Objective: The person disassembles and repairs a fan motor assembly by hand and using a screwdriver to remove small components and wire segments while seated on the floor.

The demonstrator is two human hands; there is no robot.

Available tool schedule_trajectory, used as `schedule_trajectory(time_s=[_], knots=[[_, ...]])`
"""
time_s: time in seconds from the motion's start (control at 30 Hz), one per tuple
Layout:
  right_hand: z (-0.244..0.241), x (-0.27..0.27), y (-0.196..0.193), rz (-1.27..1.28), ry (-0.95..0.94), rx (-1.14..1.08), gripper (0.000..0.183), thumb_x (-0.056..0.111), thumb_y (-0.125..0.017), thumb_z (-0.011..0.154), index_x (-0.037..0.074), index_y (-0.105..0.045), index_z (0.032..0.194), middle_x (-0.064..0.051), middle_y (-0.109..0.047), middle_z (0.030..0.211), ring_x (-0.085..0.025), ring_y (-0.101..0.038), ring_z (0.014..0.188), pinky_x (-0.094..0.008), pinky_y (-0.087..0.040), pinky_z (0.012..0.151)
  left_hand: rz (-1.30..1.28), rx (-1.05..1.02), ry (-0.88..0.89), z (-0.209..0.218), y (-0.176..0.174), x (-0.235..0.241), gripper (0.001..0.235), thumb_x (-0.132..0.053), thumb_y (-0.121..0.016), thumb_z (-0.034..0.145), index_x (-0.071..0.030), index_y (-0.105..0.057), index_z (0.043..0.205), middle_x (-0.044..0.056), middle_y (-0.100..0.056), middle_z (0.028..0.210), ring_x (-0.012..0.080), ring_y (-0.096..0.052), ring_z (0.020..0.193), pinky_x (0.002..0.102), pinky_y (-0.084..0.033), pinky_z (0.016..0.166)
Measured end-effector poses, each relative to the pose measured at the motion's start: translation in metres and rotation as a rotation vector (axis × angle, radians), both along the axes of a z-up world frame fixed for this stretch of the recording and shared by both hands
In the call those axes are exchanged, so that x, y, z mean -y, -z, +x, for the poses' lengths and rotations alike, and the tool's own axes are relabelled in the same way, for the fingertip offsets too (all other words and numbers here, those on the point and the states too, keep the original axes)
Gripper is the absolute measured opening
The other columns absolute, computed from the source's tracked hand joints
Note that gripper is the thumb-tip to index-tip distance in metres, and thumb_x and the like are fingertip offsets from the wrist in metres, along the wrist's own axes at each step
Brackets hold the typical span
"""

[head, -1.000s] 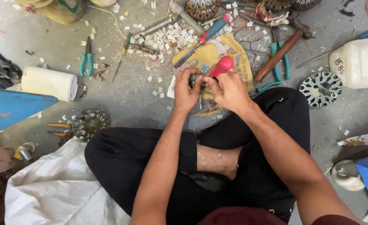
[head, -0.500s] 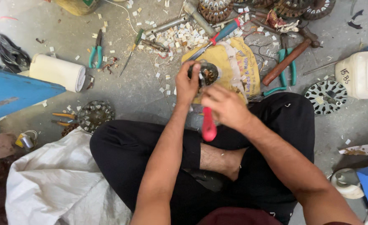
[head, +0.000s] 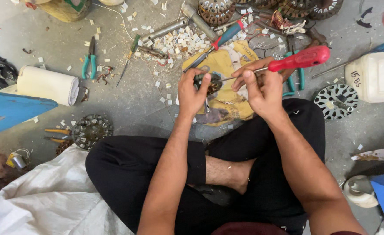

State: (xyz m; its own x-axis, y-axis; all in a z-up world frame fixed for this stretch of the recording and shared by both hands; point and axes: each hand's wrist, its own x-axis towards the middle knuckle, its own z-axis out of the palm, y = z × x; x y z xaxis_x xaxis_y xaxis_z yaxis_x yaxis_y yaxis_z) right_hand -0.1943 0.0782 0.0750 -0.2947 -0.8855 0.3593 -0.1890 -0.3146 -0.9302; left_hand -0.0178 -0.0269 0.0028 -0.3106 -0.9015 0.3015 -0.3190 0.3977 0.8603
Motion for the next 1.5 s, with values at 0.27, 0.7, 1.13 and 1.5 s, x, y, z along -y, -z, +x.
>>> schedule_trajectory(time_s=[0.27, 0.7, 1.13, 1.5], knots=[[-0.032, 0.032, 0.023, 0.097, -0.213, 0.185, 0.012, 0.008, -0.048, 0.115, 0.0, -0.04, 0.115, -0.017, -0.068, 0.105, -0.021, -0.072, 0.085, -0.036, -0.063, 0.077, 0.1, -0.004, 0.088, 0.002, -0.01, 0.0, 0.019, -0.022, -0.078, 0.093, -0.007, -0.069, 0.1, 0.006, -0.073, 0.089, 0.0144, -0.059, 0.067, 0.03, -0.042, 0.056], [0.013, 0.01, -0.006, 0.016, -0.104, -0.107, 0.003, -0.002, -0.054, 0.108, -0.003, -0.052, 0.106, -0.013, -0.067, 0.101, -0.017, -0.071, 0.078, -0.029, -0.06, 0.069, 0.111, -0.168, 0.026, 0.006, 0.008, -0.006, 0.019, -0.019, -0.075, 0.097, -0.004, -0.068, 0.106, 0.006, -0.073, 0.096, 0.0109, -0.065, 0.088, 0.028, -0.053, 0.08], [0.029, -0.004, 0.006, -0.026, -0.01, -0.549, 0.015, -0.005, -0.064, 0.088, 0.003, -0.06, 0.101, -0.014, -0.062, 0.093, -0.035, -0.067, 0.078, -0.045, -0.055, 0.068, 0.289, -0.003, -0.022, -0.008, 0.008, -0.023, 0.019, -0.019, -0.074, 0.097, -0.005, -0.068, 0.108, 0.008, -0.069, 0.087, 0.0162, -0.054, 0.072, 0.034, -0.043, 0.065], [0.055, -0.019, -0.007, -0.271, -0.045, -0.757, 0.025, 0.0, -0.066, 0.079, 0.003, -0.055, 0.102, -0.015, -0.067, 0.105, -0.034, -0.071, 0.087, -0.041, -0.058, 0.072, 0.179, -0.279, 0.019, 0.012, 0.054, 0.011, 0.017, -0.019, -0.062, 0.105, -0.003, -0.057, 0.112, 0.008, -0.063, 0.106, 0.0168, -0.059, 0.101, 0.032, -0.048, 0.091]])
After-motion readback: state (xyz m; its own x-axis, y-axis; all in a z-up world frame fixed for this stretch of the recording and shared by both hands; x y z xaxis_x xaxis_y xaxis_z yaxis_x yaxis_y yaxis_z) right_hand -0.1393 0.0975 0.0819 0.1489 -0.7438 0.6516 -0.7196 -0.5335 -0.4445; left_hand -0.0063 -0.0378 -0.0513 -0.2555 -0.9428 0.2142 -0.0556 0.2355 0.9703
